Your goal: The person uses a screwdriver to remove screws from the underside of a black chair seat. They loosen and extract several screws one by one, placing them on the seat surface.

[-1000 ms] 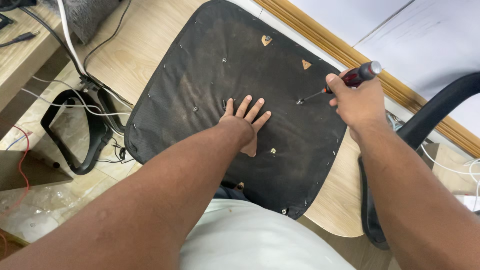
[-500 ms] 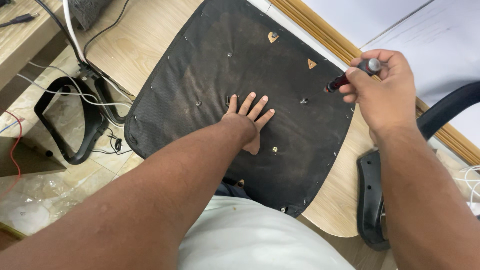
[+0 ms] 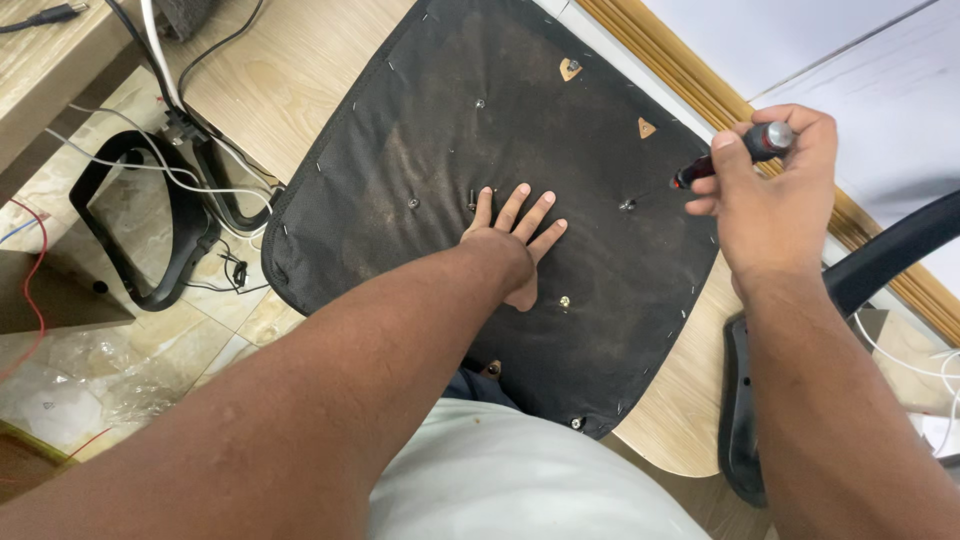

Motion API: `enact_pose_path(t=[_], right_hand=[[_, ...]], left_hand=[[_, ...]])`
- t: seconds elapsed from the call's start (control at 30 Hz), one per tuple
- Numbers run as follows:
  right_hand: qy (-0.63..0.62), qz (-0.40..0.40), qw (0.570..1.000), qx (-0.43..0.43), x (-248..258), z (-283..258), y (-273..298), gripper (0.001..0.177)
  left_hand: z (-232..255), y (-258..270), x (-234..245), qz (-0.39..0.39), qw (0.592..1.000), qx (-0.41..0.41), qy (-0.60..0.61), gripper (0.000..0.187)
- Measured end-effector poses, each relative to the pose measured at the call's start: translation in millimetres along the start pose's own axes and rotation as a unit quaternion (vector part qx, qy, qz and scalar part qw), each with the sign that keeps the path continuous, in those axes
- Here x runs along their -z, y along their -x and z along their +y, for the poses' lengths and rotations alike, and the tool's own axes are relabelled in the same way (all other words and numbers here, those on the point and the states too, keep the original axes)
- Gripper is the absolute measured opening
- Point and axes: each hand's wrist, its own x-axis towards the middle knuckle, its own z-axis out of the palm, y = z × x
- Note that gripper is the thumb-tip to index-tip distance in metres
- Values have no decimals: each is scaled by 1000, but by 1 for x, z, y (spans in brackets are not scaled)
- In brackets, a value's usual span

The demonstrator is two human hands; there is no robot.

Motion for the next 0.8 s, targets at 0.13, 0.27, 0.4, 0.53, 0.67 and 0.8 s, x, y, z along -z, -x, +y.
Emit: enact_pose_path(t=[0.13,0.27,0.4,0.53,0.67,0.8], right_hand=[[-49,-40,997,-44,-11,4,2,23],[-16,-15,998,-51,-16,11,-2,24],[-66,-5,996,-57,-29,29,-3,25],[-110,-30,993,-44,-38,48,3,26],[-77,-8,993,-88,-38,52,1,28],[-60,0,993,-104,-36,50,-10,27]], left_hand=[[-2,0,0,0,1000,-11,4,106],[-2,0,0,-2,1000,-13,5,105],[-2,3,3,-6,1000,-12,8,104],[-4,2,3,-19,1000,-15,18,102],[-4,0,4,-30,999,-20,33,100],[-3,-3,3,-27,999,-17,22,102]])
